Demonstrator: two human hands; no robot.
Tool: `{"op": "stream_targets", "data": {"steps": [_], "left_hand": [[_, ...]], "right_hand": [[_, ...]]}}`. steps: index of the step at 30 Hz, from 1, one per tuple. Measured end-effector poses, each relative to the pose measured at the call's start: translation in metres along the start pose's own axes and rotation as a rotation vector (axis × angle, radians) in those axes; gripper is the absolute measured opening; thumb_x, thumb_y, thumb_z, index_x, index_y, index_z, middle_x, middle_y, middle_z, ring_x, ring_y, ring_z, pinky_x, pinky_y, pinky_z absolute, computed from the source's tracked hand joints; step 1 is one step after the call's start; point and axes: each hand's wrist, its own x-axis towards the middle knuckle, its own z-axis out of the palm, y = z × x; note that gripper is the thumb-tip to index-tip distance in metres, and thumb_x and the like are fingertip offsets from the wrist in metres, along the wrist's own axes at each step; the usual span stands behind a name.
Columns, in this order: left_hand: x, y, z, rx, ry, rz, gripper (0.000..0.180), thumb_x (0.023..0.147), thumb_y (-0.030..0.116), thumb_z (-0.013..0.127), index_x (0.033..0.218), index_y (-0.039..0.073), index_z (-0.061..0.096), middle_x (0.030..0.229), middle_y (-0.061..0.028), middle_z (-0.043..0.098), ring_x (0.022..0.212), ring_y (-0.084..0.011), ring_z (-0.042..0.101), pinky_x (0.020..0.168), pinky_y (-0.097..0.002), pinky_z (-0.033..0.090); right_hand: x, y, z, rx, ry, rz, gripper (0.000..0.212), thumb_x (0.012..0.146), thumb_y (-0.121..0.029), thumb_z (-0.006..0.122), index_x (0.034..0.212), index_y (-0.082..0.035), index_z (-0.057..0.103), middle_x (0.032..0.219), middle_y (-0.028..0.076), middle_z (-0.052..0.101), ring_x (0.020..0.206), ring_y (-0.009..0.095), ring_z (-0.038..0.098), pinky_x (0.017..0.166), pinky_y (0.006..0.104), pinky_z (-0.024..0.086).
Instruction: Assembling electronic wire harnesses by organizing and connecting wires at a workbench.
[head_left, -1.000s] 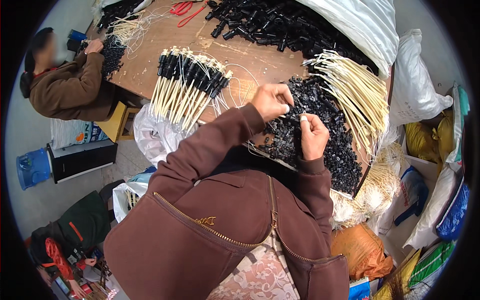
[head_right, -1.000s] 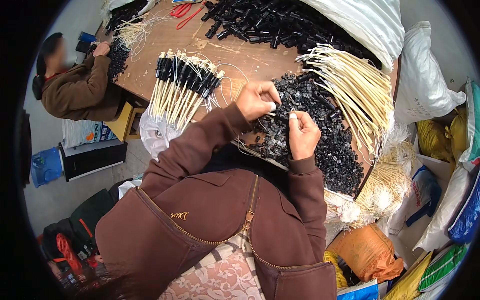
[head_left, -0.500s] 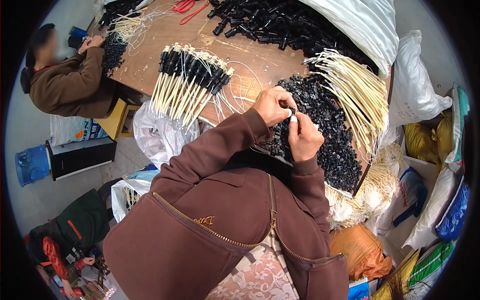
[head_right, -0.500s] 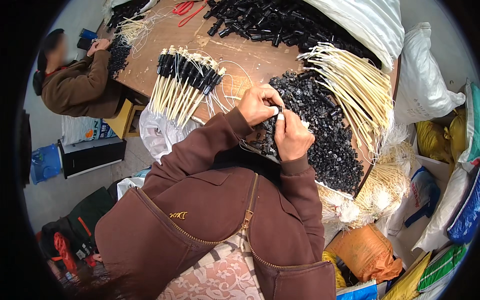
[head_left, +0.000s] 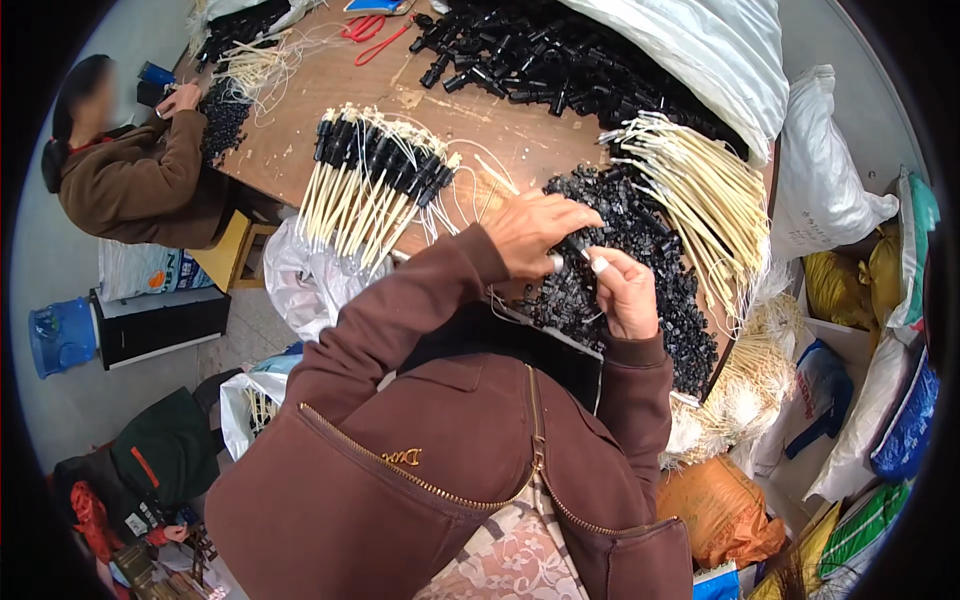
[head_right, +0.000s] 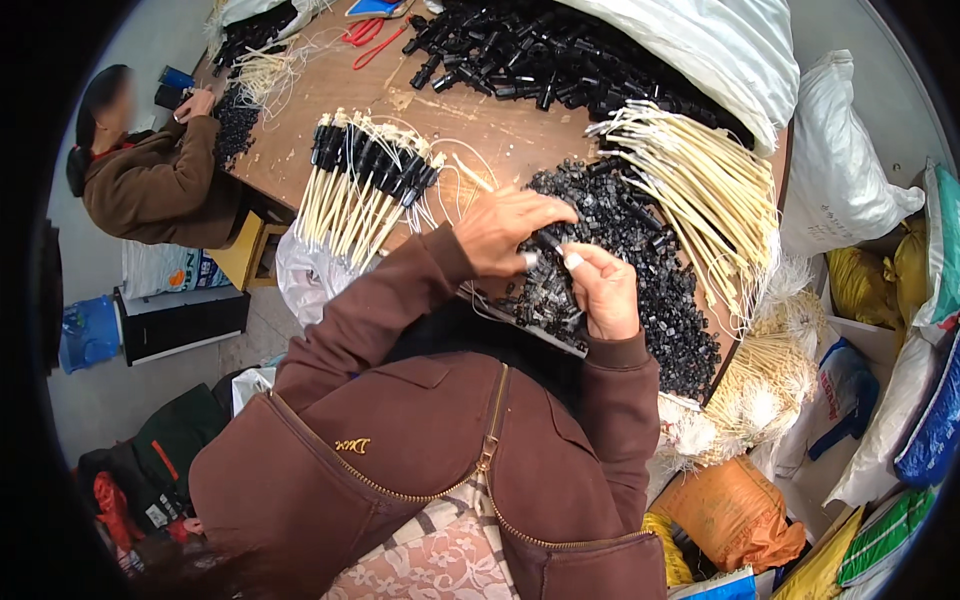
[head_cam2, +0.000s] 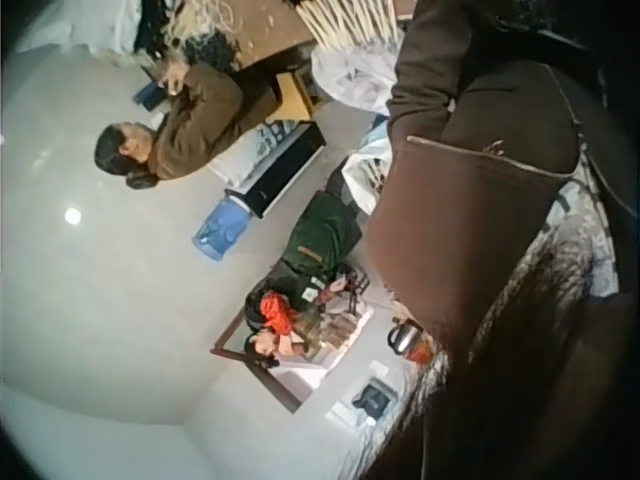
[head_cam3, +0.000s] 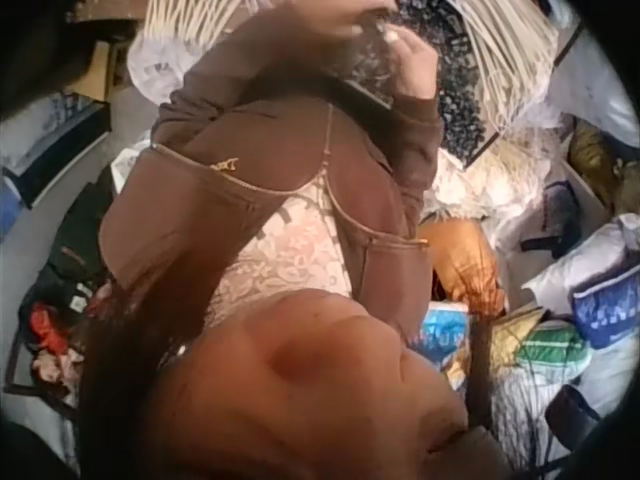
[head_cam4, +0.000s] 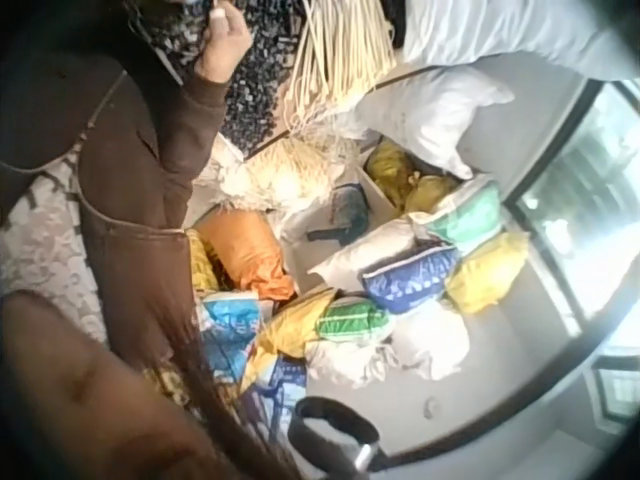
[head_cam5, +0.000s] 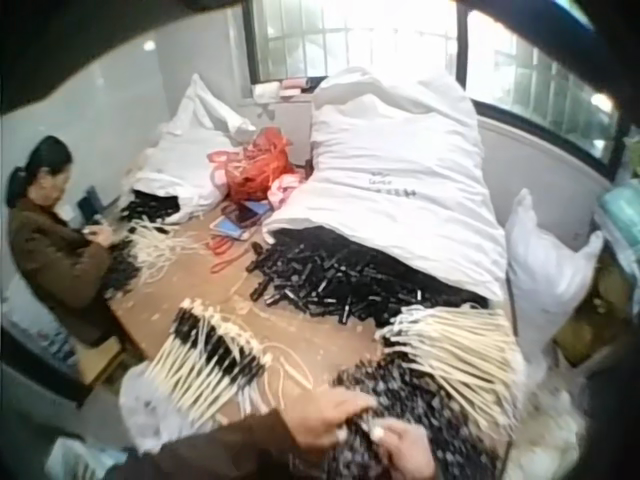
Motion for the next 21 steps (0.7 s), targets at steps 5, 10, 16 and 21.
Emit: {"op": "stream_targets", "data": {"steps": [5, 10, 16, 21], "left_hand": [[-0.014, -0.003, -0.005, 0.011, -0.260, -0.175, 0.022, 0.059, 0.001, 0.057, 0.078, 0.010, 0.065, 0.076, -0.0046, 0.064, 0.061, -0.0293, 0.059, 0.057, -0.0387, 0.048], [-0.040, 0.004, -0.022, 0.053, -0.262, -0.281, 0.018, 0.061, 0.007, 0.060, 0.078, 0.011, 0.064, 0.080, -0.0065, 0.068, 0.066, -0.0305, 0.062, 0.057, -0.0387, 0.048], [-0.065, 0.042, -0.064, 0.397, -0.229, -0.055, 0.015, 0.066, 0.010, 0.060, 0.080, 0.012, 0.063, 0.075, -0.0049, 0.063, 0.061, -0.0259, 0.061, 0.055, -0.0387, 0.047], [-0.110, 0.058, -0.115, 0.510, -0.079, -0.130, 0.011, 0.067, 0.010, 0.059, 0.078, 0.012, 0.060, 0.072, -0.0033, 0.059, 0.058, -0.0235, 0.059, 0.051, -0.0384, 0.046]], "right_hand": [[-0.009, 0.002, 0.009, -0.490, 0.001, -0.417, 0.011, 0.081, -0.003, 0.066, 0.092, -0.002, 0.068, 0.058, -0.006, 0.048, 0.048, 0.004, 0.034, 0.044, 0.0177, 0.026], [-0.027, 0.011, 0.040, -0.797, 0.063, -0.697, 0.013, 0.080, -0.005, 0.067, 0.092, -0.001, 0.068, 0.057, -0.006, 0.047, 0.049, 0.004, 0.034, 0.045, 0.0182, 0.026], [-0.036, 0.014, 0.063, -0.332, -0.107, -0.211, 0.011, 0.080, -0.007, 0.068, 0.089, -0.002, 0.067, 0.056, -0.004, 0.044, 0.049, 0.006, 0.033, 0.045, 0.0198, 0.027], [-0.067, 0.006, 0.124, -0.365, -0.199, -0.207, 0.009, 0.079, -0.007, 0.068, 0.087, -0.002, 0.065, 0.055, -0.004, 0.042, 0.050, 0.007, 0.033, 0.045, 0.0212, 0.028]]}}
